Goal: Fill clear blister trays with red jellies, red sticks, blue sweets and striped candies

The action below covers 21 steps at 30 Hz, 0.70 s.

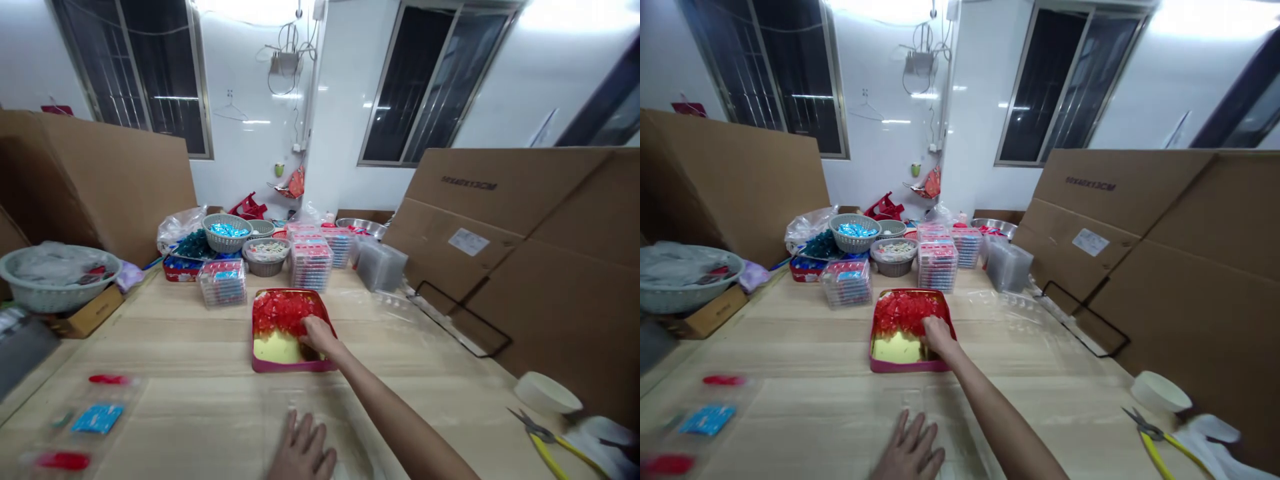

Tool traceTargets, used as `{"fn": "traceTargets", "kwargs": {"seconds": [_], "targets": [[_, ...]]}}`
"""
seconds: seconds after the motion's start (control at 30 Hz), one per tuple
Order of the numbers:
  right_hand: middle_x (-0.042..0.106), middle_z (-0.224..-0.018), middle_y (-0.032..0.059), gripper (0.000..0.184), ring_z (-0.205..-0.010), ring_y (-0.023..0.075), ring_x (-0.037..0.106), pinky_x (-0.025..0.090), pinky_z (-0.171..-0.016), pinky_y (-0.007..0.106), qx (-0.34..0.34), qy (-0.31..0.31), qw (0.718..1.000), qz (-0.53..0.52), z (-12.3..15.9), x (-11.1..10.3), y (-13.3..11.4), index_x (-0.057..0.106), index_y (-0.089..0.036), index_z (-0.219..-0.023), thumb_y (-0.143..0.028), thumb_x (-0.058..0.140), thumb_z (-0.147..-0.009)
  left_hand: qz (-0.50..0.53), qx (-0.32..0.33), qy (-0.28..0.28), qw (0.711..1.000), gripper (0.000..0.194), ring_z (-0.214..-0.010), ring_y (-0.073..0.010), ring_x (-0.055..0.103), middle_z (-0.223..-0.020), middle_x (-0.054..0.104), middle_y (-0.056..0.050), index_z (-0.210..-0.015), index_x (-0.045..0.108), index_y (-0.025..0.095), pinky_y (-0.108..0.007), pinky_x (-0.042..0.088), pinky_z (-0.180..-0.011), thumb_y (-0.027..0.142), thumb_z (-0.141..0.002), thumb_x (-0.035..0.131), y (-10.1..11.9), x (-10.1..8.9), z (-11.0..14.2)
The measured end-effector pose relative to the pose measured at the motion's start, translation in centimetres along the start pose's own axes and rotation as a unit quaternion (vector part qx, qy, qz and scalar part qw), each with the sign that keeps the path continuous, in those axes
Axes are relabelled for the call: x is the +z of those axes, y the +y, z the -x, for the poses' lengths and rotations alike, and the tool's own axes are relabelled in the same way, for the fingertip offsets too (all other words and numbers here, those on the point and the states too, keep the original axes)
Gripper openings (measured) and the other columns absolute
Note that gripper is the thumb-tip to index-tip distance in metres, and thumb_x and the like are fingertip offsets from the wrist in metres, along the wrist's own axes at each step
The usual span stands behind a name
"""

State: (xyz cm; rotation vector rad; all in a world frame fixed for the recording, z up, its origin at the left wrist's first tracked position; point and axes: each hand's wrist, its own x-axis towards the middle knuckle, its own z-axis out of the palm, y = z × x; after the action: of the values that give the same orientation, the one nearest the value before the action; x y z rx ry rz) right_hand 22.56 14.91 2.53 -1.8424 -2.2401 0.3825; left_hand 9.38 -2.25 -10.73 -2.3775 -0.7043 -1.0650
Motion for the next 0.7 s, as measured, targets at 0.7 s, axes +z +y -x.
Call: {"fn": "traceTargets", "kwargs": {"seconds": [0.7], "targets": [[0.06, -0.067, -0.0006, 0.011, -0.061, 0.0127, 0.055, 0.043, -0.055, 0.021, -0.088, 0.026, 0.907, -0.412, 9.2, 0.0, -6.2, 0.056, -0.018, -0.073, -0.02, 0.064, -0.066, 0.561, -0.649, 0.044, 0.512, 0.036, -0.06, -0.0146, 0.061, -0.067, 0.063, -0.003, -0.077, 0.057, 0.015, -0.026, 0.05, -0.057, 0.046, -0.063, 0.07, -8.7, -10.4, -8.4]]}}
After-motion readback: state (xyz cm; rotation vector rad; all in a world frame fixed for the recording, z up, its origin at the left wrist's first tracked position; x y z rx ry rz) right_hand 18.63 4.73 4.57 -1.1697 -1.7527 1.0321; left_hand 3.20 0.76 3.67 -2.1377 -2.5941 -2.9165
